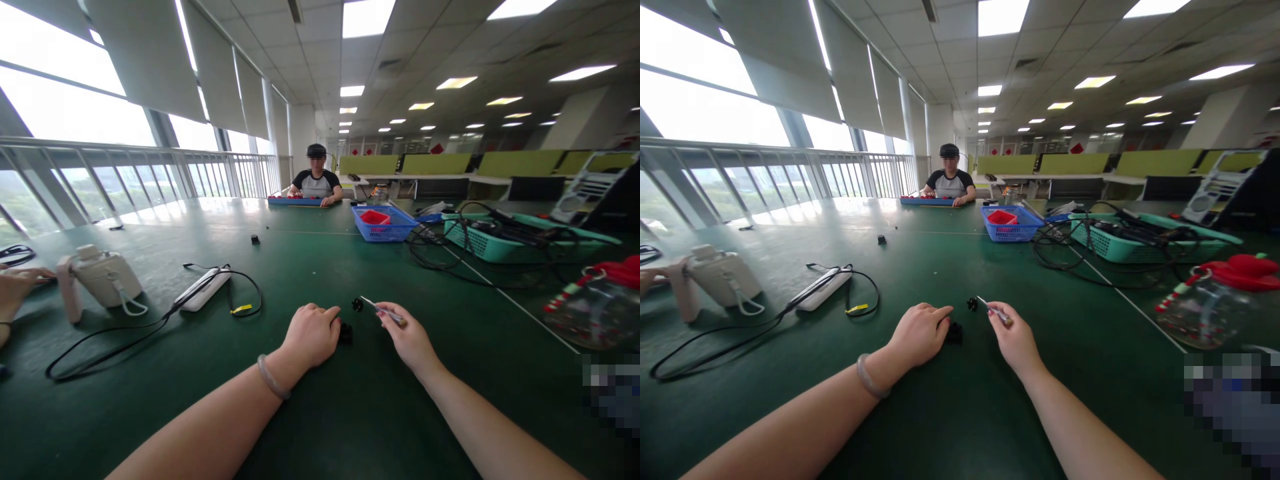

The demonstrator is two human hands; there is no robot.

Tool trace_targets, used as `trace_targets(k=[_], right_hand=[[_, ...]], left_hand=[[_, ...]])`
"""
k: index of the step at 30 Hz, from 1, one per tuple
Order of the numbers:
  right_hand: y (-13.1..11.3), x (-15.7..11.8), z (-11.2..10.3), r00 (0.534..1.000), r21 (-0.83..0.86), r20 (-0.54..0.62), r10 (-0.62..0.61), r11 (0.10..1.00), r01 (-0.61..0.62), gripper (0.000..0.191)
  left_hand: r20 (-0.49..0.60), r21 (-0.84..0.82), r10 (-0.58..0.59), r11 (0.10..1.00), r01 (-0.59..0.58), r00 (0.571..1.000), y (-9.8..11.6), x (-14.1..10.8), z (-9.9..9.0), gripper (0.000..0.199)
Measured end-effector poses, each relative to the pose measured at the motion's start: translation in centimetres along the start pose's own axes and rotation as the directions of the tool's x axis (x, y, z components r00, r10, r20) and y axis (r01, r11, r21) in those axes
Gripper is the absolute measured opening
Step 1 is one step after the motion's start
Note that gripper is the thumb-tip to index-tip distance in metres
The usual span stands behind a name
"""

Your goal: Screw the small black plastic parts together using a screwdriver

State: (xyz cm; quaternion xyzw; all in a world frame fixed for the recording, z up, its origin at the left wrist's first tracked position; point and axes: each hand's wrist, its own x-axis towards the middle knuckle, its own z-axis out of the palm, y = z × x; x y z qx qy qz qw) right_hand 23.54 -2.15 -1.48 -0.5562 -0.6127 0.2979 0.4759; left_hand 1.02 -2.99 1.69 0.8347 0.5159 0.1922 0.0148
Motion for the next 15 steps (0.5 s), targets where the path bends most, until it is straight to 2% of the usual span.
trace_targets(k=[2, 5, 7, 15], right_hand=[[0.3, 0.2, 0.1, 1.000, 0.014, 0.004, -0.016, 1.000, 0.016, 0.032], [0.5, 0.3, 0.2, 0.999, 0.031, 0.027, -0.041, 0.999, 0.040, 0.030], [0.4, 0.3, 0.2, 0.998, 0.029, 0.034, -0.051, 0.998, 0.050, 0.028], [-0.9, -0.2, 0.2, 0.993, 0.111, 0.102, -0.051, 0.993, 0.040, 0.027]], left_hand=[[0.008, -0.086, 0.055, 0.995, -0.054, 0.998, 0.2, 0.0, 0.1, 0.051], [0.112, -0.179, 0.171, 0.972, -0.149, 0.979, 0.3, 0.0, 0.4, 0.064], [0.155, -0.204, 0.198, 0.965, -0.165, 0.968, 0.2, 0.0, 0.6, 0.070], [0.087, -0.199, 0.109, 0.976, -0.090, 0.990, -0.4, 0.4, 1.5, 0.063]])
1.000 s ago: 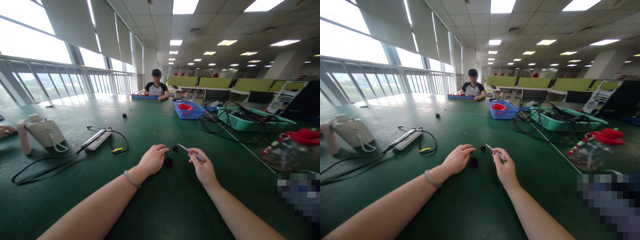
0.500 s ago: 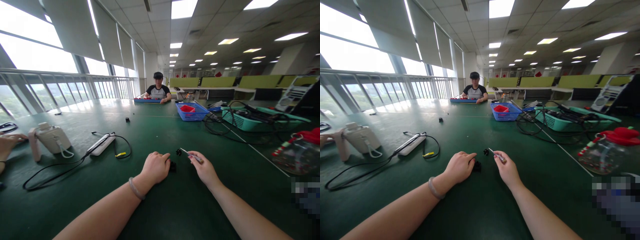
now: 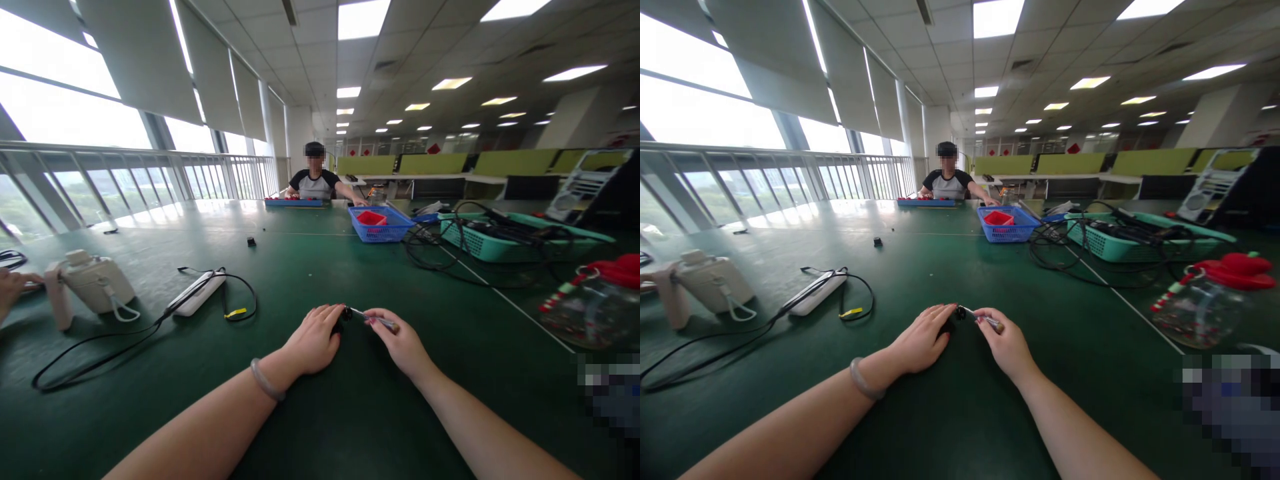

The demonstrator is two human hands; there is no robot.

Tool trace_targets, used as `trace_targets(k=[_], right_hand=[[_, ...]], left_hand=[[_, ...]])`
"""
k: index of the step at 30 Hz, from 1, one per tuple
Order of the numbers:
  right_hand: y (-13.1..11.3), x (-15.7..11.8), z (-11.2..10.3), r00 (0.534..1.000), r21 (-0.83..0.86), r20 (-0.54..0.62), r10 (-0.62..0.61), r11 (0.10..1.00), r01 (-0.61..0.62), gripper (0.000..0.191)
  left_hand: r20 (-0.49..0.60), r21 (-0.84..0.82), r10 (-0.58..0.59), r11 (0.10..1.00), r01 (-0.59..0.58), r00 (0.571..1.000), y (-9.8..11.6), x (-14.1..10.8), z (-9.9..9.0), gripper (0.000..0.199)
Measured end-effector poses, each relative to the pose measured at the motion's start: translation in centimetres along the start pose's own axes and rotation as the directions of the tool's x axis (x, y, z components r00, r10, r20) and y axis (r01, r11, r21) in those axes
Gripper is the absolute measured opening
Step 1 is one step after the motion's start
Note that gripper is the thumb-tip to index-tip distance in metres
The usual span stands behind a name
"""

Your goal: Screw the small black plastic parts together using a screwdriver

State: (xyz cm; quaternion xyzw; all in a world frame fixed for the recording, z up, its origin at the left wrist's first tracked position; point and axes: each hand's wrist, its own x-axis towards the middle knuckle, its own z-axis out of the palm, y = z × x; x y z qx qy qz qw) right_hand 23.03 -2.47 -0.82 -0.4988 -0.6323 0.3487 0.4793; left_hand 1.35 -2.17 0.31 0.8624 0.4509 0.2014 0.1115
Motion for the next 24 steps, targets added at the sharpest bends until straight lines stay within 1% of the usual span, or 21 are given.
trace_targets(k=[3, 4, 6, 8, 10, 13, 17, 21, 24], right_hand=[[-0.6, -0.3, 0.0, 0.998, 0.053, 0.057, 0.004, 0.999, -0.007, 0.025], [-0.8, -0.3, 0.0, 0.998, 0.068, 0.061, 0.001, 0.998, -0.005, 0.025], [-0.9, -0.4, -0.1, 1.000, 0.103, 0.024, -0.003, 0.995, 0.001, 0.026], [-0.9, -0.4, -0.3, 0.999, 0.167, -0.052, 0.010, 0.986, -0.001, 0.028], [-0.7, -0.3, -0.4, 0.991, 0.251, -0.129, 0.042, 0.968, -0.008, 0.030], [-0.6, -0.1, -0.6, 0.979, 0.363, -0.185, 0.086, 0.932, -0.013, 0.030], [-0.9, -0.1, -0.7, 0.975, 0.414, -0.190, 0.119, 0.910, -0.031, 0.029], [-1.3, -0.3, -0.7, 0.974, 0.411, -0.182, 0.137, 0.910, -0.051, 0.030], [-1.1, -0.3, -0.8, 0.973, 0.444, -0.178, 0.145, 0.895, -0.053, 0.030]], left_hand=[[-0.005, 0.014, -0.018, 1.000, 0.018, 1.000, -0.1, 0.0, 0.1, 0.070], [0.004, 0.010, -0.014, 1.000, 0.014, 1.000, -0.1, 0.0, 0.0, 0.072], [0.024, -0.002, 0.009, 1.000, -0.009, 1.000, -0.1, 0.0, -0.1, 0.074], [0.031, -0.009, 0.044, 0.999, -0.044, 0.999, 0.1, 0.0, -0.2, 0.069], [0.027, -0.008, 0.072, 0.997, -0.072, 0.997, 0.3, 0.0, -0.4, 0.059], [0.020, -0.009, 0.077, 0.997, -0.077, 0.997, 0.4, 0.0, -0.6, 0.047], [0.010, -0.032, 0.085, 0.996, -0.084, 0.996, 0.5, -0.1, -0.6, 0.041], [0.006, -0.042, 0.094, 0.995, -0.093, 0.996, 0.7, -0.4, -0.5, 0.042], [0.002, -0.035, 0.081, 0.996, -0.081, 0.997, 0.9, -0.4, -0.4, 0.042]])
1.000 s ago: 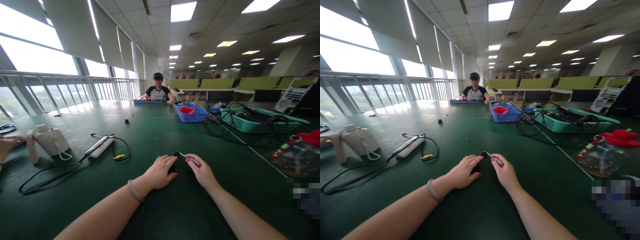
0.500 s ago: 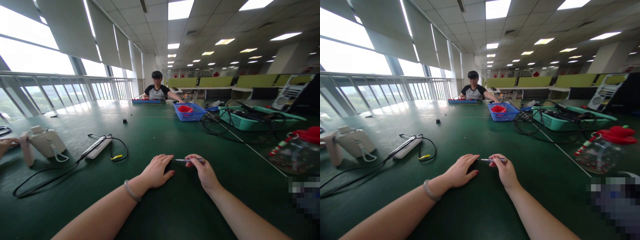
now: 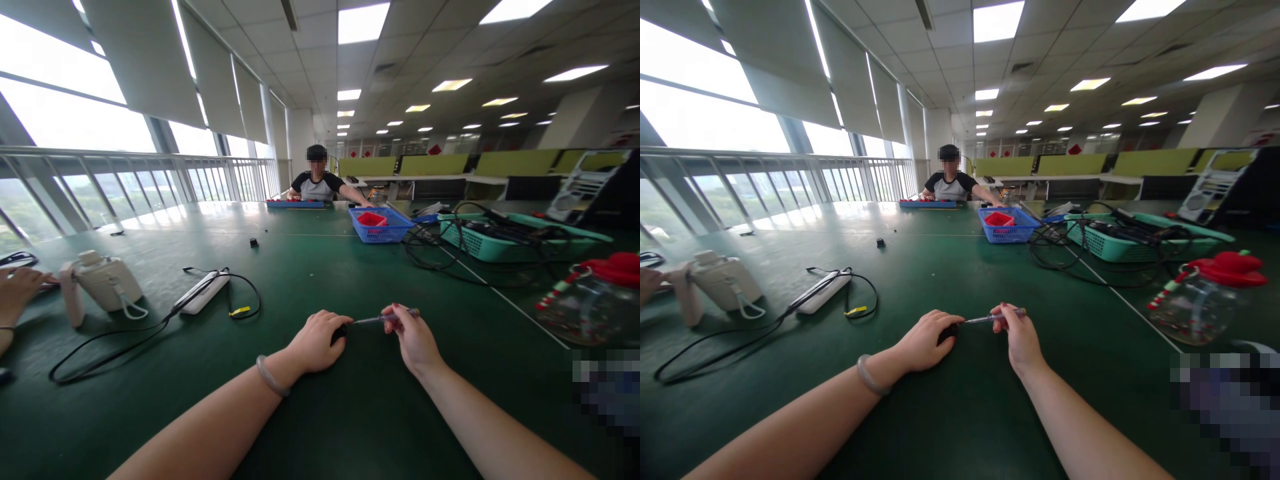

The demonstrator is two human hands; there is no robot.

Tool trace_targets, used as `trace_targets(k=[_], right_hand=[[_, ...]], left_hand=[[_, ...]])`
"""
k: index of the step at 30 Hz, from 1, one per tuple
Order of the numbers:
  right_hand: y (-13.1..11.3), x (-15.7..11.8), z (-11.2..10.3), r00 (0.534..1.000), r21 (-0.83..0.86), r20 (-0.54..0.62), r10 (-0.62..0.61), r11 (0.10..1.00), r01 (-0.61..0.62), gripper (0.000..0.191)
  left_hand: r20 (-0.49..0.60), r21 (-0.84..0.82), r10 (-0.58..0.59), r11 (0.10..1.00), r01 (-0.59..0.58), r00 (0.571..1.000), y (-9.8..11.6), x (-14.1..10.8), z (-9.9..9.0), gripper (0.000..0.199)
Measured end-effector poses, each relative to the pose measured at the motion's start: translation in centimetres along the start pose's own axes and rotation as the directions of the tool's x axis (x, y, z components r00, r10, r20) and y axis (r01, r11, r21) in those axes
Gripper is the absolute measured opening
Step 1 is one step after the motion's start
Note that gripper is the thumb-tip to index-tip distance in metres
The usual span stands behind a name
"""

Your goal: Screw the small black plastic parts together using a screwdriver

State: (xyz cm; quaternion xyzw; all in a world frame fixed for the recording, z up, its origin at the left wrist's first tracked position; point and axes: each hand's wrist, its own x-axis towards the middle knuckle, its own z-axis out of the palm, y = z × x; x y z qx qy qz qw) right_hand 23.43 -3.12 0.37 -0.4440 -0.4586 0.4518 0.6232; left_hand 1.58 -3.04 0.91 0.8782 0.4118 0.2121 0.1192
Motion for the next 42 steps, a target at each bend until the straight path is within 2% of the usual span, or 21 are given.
trace_targets(k=[7, 13, 16, 23, 26, 30, 35, 42], right_hand=[[0.7, 0.3, -0.3, 0.999, 0.086, 0.032, 0.014, 0.996, -0.016, 0.029], [0.7, 0.4, -0.5, 0.998, 0.093, 0.059, 0.037, 0.995, -0.043, 0.027], [0.8, 0.5, -0.6, 0.997, 0.091, 0.067, 0.047, 0.994, -0.053, 0.027], [0.9, 0.4, -0.8, 0.995, 0.078, 0.082, 0.058, 0.995, -0.064, 0.028], [0.9, 0.4, -0.8, 0.996, 0.080, 0.074, 0.054, 0.995, -0.060, 0.028], [0.7, 0.4, -0.5, 0.997, 0.080, 0.066, 0.049, 0.995, -0.055, 0.029], [0.4, 0.3, -0.2, 0.999, 0.093, 0.035, 0.037, 0.995, -0.040, 0.029], [0.3, 0.1, -0.1, 0.999, 0.094, 0.031, 0.041, 0.995, -0.044, 0.028]], left_hand=[[-0.015, 0.053, -0.075, 0.996, 0.075, 0.997, 0.4, -0.6, -0.1, 0.038], [-0.017, 0.027, -0.099, 0.995, 0.099, 0.995, -0.8, -4.6, -1.8, 0.037], [-0.021, 0.046, -0.146, 0.988, 0.147, 0.989, -3.1, -7.4, -3.5, 0.037], [-0.102, 0.238, -0.308, 0.916, 0.323, 0.946, -10.8, -12.8, -8.9, 0.037], [-0.141, 0.281, -0.329, 0.891, 0.356, 0.934, -12.5, -14.2, -11.0, 0.036], [-0.279, 0.195, -0.392, 0.871, 0.451, 0.877, -13.2, -15.1, -12.7, 0.041], [-0.402, 0.019, -0.480, 0.847, 0.531, 0.780, -14.3, -16.1, -12.6, 0.047], [-0.474, 0.021, -0.467, 0.841, 0.541, 0.746, -15.4, -17.3, -12.3, 0.046]])
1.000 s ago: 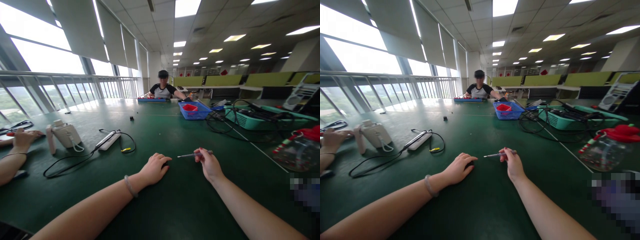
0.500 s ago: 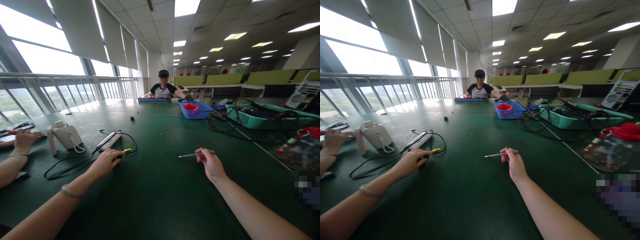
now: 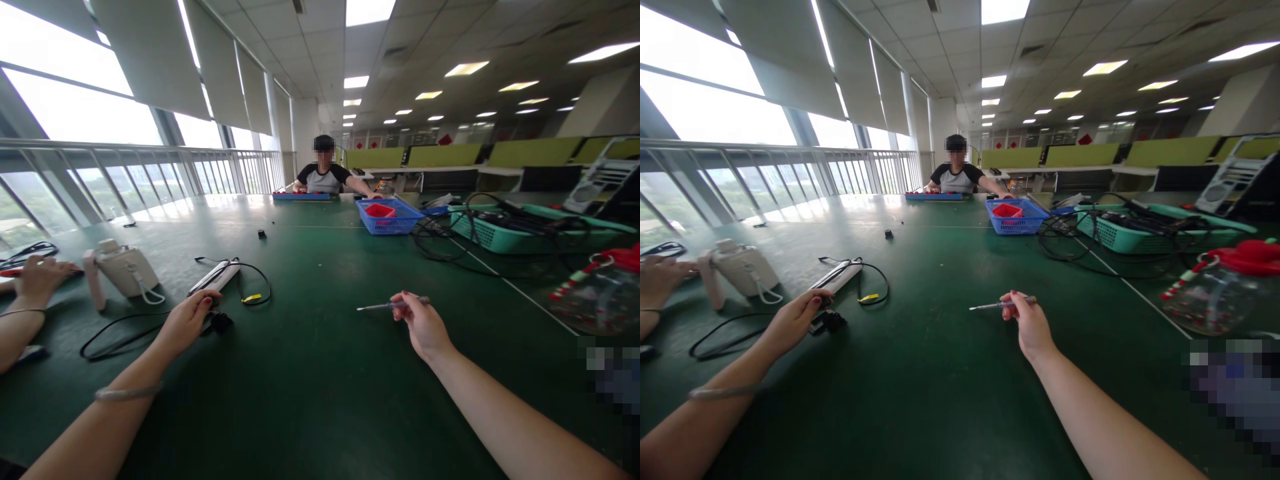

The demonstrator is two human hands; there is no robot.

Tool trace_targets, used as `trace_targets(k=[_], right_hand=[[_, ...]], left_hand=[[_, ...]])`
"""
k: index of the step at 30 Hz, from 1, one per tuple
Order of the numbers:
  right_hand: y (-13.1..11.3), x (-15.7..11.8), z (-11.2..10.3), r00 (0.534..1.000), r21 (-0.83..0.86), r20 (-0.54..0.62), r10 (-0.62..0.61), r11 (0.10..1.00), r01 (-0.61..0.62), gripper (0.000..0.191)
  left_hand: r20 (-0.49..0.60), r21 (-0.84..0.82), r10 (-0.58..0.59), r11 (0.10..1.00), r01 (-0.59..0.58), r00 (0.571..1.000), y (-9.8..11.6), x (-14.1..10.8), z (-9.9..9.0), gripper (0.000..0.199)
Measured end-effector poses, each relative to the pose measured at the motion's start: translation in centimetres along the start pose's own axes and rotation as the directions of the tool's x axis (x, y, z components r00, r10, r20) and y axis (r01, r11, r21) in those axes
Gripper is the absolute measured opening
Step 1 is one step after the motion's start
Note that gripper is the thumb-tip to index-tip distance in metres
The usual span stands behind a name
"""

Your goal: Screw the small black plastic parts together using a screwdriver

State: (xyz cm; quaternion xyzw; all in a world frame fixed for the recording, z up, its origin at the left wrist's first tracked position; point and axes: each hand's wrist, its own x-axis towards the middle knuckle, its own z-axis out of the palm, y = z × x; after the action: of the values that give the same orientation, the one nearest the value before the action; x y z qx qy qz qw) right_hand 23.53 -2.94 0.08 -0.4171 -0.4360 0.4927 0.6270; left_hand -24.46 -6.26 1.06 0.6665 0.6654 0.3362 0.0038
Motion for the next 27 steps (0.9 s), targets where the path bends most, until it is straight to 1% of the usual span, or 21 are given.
trace_targets(k=[2, 5, 7, 9, 12, 14, 18, 21, 24, 27], right_hand=[[0.0, 0.0, 0.0, 1.000, 0.001, -0.001, 0.003, 1.000, -0.003, 0.028], [0.2, 0.2, -0.2, 1.000, -0.002, 0.012, 0.008, 1.000, -0.008, 0.026], [0.3, 0.3, -0.3, 1.000, -0.002, 0.019, 0.008, 1.000, -0.008, 0.026], [0.4, 0.3, -0.4, 1.000, -0.002, 0.018, 0.005, 1.000, -0.005, 0.025], [0.3, 0.2, -0.3, 1.000, -0.010, 0.012, 0.004, 1.000, -0.004, 0.025], [0.1, 0.1, -0.2, 1.000, -0.013, 0.013, 0.001, 1.000, -0.001, 0.025], [0.3, 0.2, -0.2, 1.000, -0.002, 0.017, -0.015, 1.000, 0.015, 0.025], [0.7, 0.5, -0.3, 0.999, 0.012, 0.013, -0.032, 0.999, 0.032, 0.024], [0.8, 0.6, -0.3, 0.999, 0.012, 0.009, -0.046, 0.999, 0.046, 0.025], [0.5, 0.4, -0.1, 0.999, 0.001, 0.010, -0.038, 0.999, 0.038, 0.025]], left_hand=[[-0.004, -0.037, -0.026, 0.999, 0.026, 1.000, -0.2, 0.0, -0.2, 0.046], [0.022, -0.171, -0.081, 0.982, 0.084, 0.996, -0.5, 0.0, -0.4, 0.049], [0.026, -0.236, -0.088, 0.967, 0.092, 0.996, -0.7, -0.1, -0.5, 0.051], [0.013, -0.233, -0.068, 0.970, 0.069, 0.998, -0.9, -0.1, -0.6, 0.050], [0.005, -0.177, -0.042, 0.983, 0.042, 0.999, -1.1, -0.1, -0.7, 0.049], [0.032, -0.150, -0.061, 0.987, 0.066, 0.998, -1.1, -0.1, -0.7, 0.050], [0.130, -0.140, -0.122, 0.980, 0.140, 0.984, -0.4, -0.3, -0.5, 0.050], [0.100, -0.118, -0.094, 0.987, 0.106, 0.990, 0.3, -0.4, -0.4, 0.044], [0.081, -0.161, -0.069, 0.983, 0.082, 0.994, 0.9, -0.4, -0.6, 0.044], [0.101, -0.253, -0.075, 0.963, 0.099, 0.992, 1.2, -0.4, -0.8, 0.052]])
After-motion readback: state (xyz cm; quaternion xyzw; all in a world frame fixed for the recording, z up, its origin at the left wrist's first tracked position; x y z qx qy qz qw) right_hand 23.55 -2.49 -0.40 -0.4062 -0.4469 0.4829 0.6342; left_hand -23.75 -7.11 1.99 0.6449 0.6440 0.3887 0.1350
